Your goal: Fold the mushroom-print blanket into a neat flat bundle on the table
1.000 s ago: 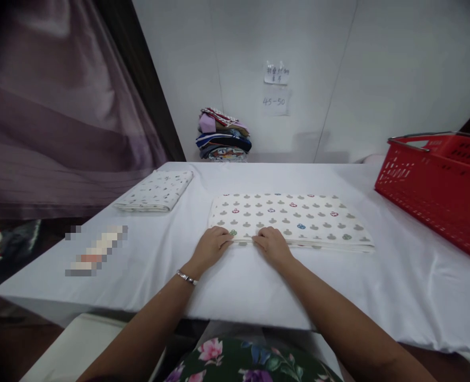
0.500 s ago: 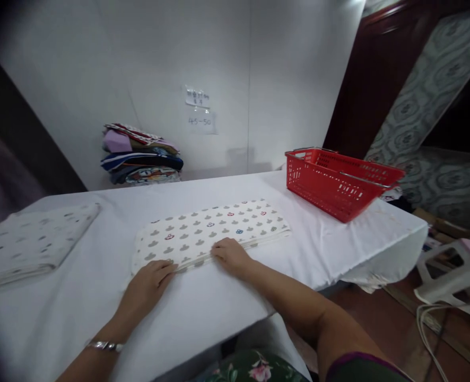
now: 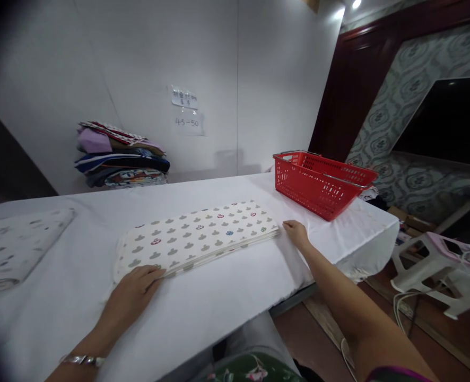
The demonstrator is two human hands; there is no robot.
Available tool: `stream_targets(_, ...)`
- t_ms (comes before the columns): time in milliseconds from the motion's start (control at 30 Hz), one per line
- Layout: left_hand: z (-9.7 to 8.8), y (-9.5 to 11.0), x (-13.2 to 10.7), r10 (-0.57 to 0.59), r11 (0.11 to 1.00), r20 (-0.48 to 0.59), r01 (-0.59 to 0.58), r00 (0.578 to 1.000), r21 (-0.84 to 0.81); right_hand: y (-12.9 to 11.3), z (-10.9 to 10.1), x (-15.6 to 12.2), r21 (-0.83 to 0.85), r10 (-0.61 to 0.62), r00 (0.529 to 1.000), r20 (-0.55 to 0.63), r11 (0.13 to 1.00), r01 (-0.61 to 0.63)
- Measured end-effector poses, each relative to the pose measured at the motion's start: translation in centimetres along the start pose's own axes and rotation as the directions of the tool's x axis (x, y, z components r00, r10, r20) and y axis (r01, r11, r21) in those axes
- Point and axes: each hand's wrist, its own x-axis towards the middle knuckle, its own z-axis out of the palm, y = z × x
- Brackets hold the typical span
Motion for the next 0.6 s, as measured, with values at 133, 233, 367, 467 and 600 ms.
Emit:
stream_targets(133,-0.1,0.2,0.0,-0.007,1.0,-0.011,0.007,1.0,0.0,-1.0,0.4,1.0,-0.021,0.201,0.967,0.155,0.98,-0.2)
stream_targets(233,-0.3,0.4,0.0,-0.015,1.0,-0.005,0.015,1.0,0.005,-2.2,0.7,1.7,-0.084,0.302,0.915,0.267,0.953,-0.29)
stream_targets(367,-0.4,0.6,0.0,-0.012,1.0,0.013,0.012,1.0,0.003,-3.3,0.6,2.7,-0.21,0.414,0.839,0.353,0.909,-0.36)
stream_targets(467,-0.4,0.5,-0.1,-0.005,1.0,0.004,0.005,1.0,-0.002,-3.7,0.6,3.3,-0.293,0.447,0.818,0.362,0.888,-0.355)
stream_targets(600,-0.2,0.4,-0.1,0.004,1.0,0.01,-0.004,1.0,0.002,-3.5,0.9,3.5,-0.397,0.454,0.819,0.352,0.864,-0.309)
